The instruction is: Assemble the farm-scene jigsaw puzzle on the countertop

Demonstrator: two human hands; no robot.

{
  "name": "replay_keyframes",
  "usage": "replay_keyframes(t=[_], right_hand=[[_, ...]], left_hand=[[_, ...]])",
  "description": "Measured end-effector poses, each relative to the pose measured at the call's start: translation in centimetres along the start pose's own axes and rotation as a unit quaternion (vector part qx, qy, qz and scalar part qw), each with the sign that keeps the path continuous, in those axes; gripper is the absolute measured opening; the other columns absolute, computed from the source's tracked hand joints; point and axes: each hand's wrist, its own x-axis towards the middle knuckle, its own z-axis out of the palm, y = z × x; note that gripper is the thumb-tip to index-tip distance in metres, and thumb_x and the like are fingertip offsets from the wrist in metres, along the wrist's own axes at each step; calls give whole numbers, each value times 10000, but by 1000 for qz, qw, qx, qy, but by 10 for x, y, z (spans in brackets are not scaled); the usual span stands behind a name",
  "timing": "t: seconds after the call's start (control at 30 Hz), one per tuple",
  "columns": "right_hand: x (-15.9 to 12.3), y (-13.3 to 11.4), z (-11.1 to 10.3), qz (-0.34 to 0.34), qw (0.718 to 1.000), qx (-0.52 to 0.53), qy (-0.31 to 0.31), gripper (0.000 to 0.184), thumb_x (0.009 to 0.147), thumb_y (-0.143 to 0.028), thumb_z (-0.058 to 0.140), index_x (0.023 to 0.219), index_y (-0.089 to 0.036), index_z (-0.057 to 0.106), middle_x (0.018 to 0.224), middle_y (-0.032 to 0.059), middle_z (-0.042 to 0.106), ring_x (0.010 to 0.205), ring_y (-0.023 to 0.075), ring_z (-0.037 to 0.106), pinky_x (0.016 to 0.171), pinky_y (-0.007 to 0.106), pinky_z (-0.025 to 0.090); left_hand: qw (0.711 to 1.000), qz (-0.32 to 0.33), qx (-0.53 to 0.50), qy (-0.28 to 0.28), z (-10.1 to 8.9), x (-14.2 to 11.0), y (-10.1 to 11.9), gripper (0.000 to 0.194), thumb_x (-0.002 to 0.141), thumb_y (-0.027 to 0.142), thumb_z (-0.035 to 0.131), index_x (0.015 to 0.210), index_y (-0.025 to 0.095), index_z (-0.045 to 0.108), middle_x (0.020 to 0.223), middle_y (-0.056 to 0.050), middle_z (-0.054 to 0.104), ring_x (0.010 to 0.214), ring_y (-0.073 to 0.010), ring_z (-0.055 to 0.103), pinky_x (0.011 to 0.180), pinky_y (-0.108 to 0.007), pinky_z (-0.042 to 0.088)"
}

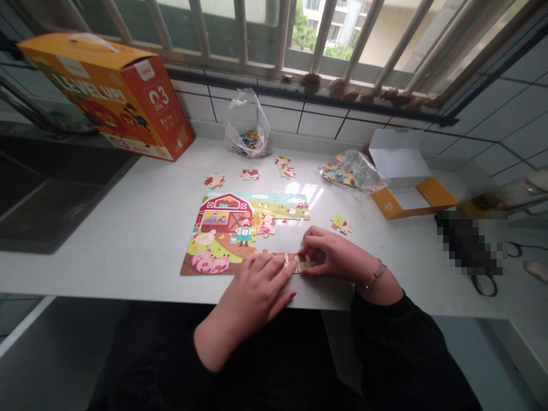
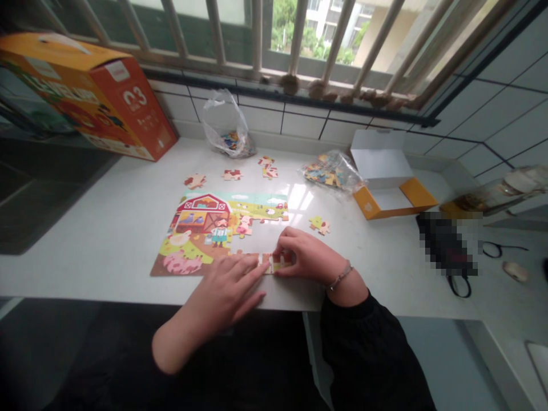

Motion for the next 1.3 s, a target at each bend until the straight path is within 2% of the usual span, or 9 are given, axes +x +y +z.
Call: replay_keyframes(t=[0.17,0.4,0.5,0.57,0.6,0.7,0.87,1.03,1.3], right_hand=[[0,1,1,-10,999,-30,7,212,851,-224,906,934,-206,712,954,10,626,841,159,616,752,295,508],[-1,6,-3,-10,999,-36,16,217,884,-312,908,995,-223,743,1030,34,677,894,181,652,800,310,536],[-8,22,-13,85,978,-99,162,153,983,-356,787,1023,-212,753,1081,79,712,921,221,675,878,377,558],[-14,36,-19,194,927,-151,284,169,1017,-351,702,1017,-191,759,1079,115,728,917,254,685,908,429,564],[-17,43,-21,237,905,-166,312,195,1009,-366,701,1031,-183,765,1083,131,737,930,274,692,921,452,568],[-22,58,-22,269,899,-193,286,298,923,-440,797,1069,-180,786,1078,147,751,1009,326,702,967,488,571],[-20,64,-17,291,897,-173,284,346,856,-451,853,1070,-185,794,1037,124,742,918,289,705,911,461,597],[-15,57,-14,250,915,-144,283,391,858,-449,847,1131,-184,756,1086,115,733,896,260,704,871,431,614],[0,29,-6,94,959,-139,227,308,935,-332,800,1205,-210,718,1183,107,705,1079,274,708,992,430,591]], left_hand=[[1000,1,3,-17,10,13,14,575,1130,534,529,1566,162,581,1567,-132,641,1368,-353,556,1140,-557,378],[1000,6,-4,-19,9,12,12,564,1131,483,550,1585,149,577,1588,-115,640,1381,-340,551,1144,-549,386],[1000,7,-4,-10,10,12,12,563,1118,475,583,1580,154,589,1570,-114,658,1365,-343,568,1130,-558,394],[1000,8,-5,-7,10,12,11,557,1118,480,582,1568,152,602,1555,-115,670,1354,-347,575,1125,-558,393],[1000,9,-5,-8,10,12,11,554,1121,483,574,1563,151,607,1553,-113,672,1351,-348,575,1127,-558,390],[1000,7,-7,-10,10,12,11,553,1128,488,553,1562,150,608,1559,-110,669,1347,-348,573,1131,-556,387],[1000,8,-13,-1,10,11,10,529,1126,463,557,1546,149,620,1550,-116,673,1351,-345,577,1147,-560,391],[1000,9,-23,15,11,9,10,494,1105,416,597,1520,150,639,1523,-120,689,1350,-339,596,1141,-560,416],[999,14,-31,41,11,10,11,421,1100,355,594,1454,143,680,1486,-128,712,1340,-339,623,1133,-557,429]])
